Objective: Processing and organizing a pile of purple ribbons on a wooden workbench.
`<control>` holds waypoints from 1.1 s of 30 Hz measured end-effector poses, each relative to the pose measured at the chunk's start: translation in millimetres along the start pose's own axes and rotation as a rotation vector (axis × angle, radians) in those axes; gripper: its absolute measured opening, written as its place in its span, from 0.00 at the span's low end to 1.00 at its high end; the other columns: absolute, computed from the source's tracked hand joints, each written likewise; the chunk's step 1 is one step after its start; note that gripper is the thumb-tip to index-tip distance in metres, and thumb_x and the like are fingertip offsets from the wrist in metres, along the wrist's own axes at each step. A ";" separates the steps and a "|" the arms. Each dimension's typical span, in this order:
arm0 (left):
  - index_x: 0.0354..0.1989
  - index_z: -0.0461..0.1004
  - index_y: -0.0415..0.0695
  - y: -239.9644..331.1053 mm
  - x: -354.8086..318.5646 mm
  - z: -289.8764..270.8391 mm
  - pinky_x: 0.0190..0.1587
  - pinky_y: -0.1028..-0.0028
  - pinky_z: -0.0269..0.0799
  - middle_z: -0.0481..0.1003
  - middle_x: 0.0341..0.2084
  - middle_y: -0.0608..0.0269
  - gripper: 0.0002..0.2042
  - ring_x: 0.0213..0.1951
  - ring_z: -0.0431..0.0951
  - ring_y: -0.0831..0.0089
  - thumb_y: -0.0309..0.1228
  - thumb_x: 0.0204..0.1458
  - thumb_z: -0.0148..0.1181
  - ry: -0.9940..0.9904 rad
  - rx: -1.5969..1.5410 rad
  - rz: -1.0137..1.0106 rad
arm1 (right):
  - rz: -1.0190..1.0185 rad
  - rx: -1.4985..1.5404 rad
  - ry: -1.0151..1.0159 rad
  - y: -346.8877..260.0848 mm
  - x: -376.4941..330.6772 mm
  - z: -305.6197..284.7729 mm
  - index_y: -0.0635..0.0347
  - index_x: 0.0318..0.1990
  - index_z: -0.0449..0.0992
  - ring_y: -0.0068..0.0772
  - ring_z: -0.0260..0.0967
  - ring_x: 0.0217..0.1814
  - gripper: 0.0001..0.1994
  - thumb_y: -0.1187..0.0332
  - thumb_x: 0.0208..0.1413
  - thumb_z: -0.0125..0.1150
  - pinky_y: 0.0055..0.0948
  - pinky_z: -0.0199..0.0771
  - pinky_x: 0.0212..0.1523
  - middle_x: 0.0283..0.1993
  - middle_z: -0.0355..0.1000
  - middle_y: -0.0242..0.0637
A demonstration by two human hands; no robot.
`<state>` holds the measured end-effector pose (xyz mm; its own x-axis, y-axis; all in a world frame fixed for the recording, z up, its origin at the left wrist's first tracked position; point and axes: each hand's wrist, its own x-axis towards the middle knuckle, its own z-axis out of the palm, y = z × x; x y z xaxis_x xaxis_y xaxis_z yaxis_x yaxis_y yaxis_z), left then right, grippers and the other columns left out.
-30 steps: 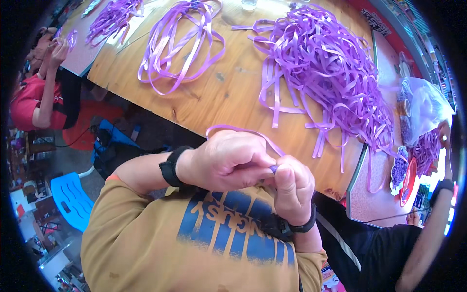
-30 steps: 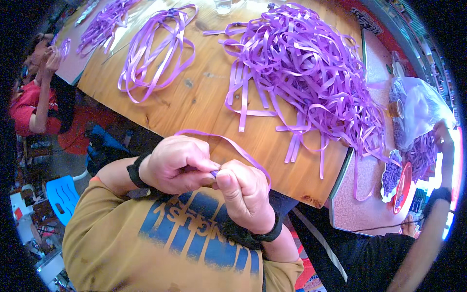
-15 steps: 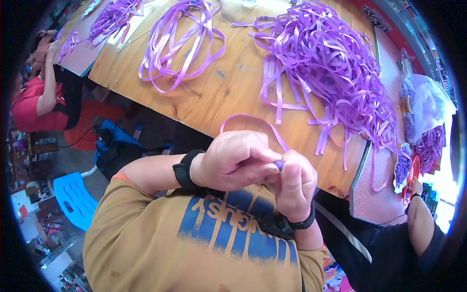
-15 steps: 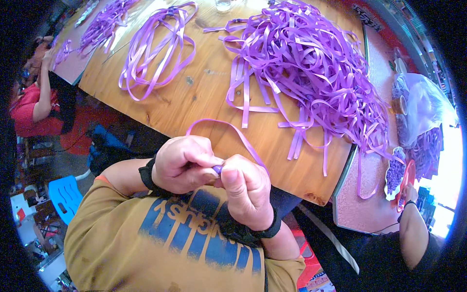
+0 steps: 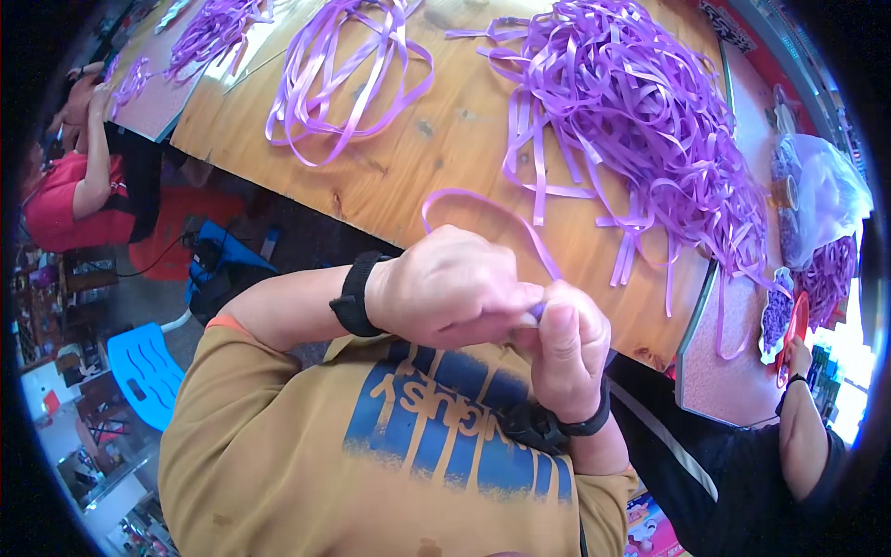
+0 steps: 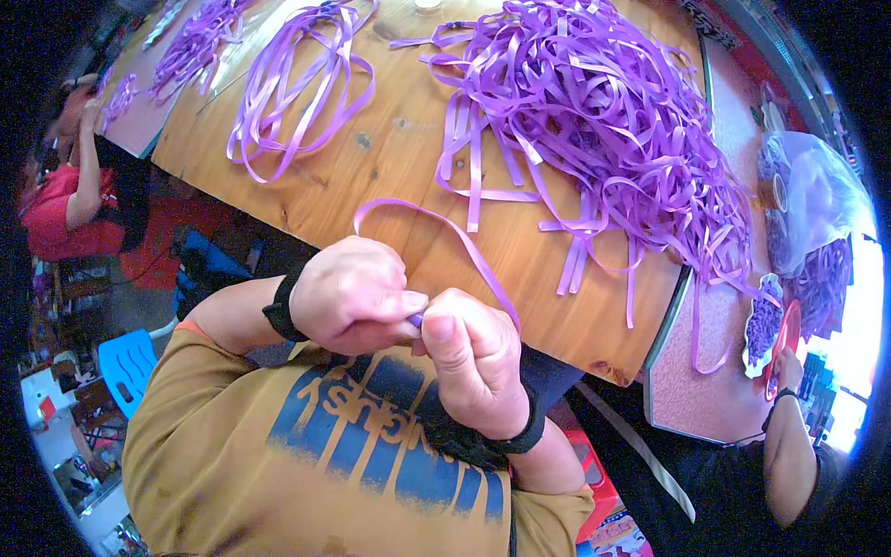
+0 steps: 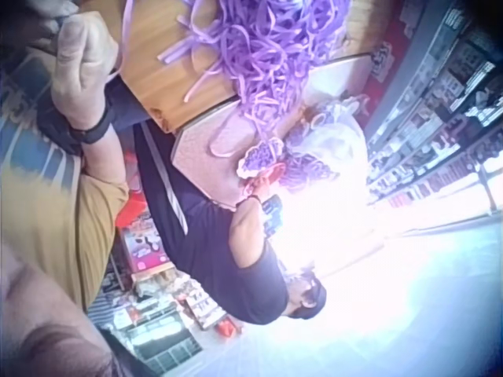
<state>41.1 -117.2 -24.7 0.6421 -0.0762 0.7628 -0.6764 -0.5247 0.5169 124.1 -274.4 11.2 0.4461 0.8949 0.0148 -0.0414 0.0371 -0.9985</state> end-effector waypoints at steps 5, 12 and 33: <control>0.35 0.69 0.40 14.3 11.4 -3.6 0.22 0.77 0.61 0.70 0.21 0.62 0.07 0.20 0.69 0.75 0.23 0.48 0.59 0.116 -0.445 -0.441 | -0.011 0.138 0.013 0.1 3.4 0.4 0.65 0.25 0.67 0.25 0.63 0.24 0.19 0.61 0.62 0.40 0.22 0.62 0.27 0.22 0.64 0.35; 0.37 0.69 0.41 14.8 10.3 -9.4 0.22 0.77 0.61 0.70 0.21 0.62 0.09 0.21 0.69 0.74 0.22 0.48 0.59 0.054 -0.370 -0.424 | -0.003 0.021 -0.019 -3.2 3.9 -1.0 0.65 0.25 0.67 0.24 0.61 0.23 0.19 0.61 0.62 0.40 0.22 0.61 0.26 0.21 0.64 0.34; 0.37 0.66 0.40 2.2 5.6 -9.0 0.14 0.72 0.57 0.66 0.13 0.63 0.15 0.14 0.67 0.67 0.23 0.42 0.64 -0.011 -0.006 -0.082 | 0.172 0.183 -0.031 -0.8 7.9 2.4 0.66 0.34 0.72 0.14 0.53 0.21 0.19 0.57 0.61 0.42 0.15 0.51 0.23 0.20 0.62 0.26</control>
<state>39.9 -111.1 -15.8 0.6990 -0.0426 0.7139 -0.6238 -0.5244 0.5795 125.5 -266.3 12.2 0.3906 0.9082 -0.1504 -0.2770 -0.0399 -0.9601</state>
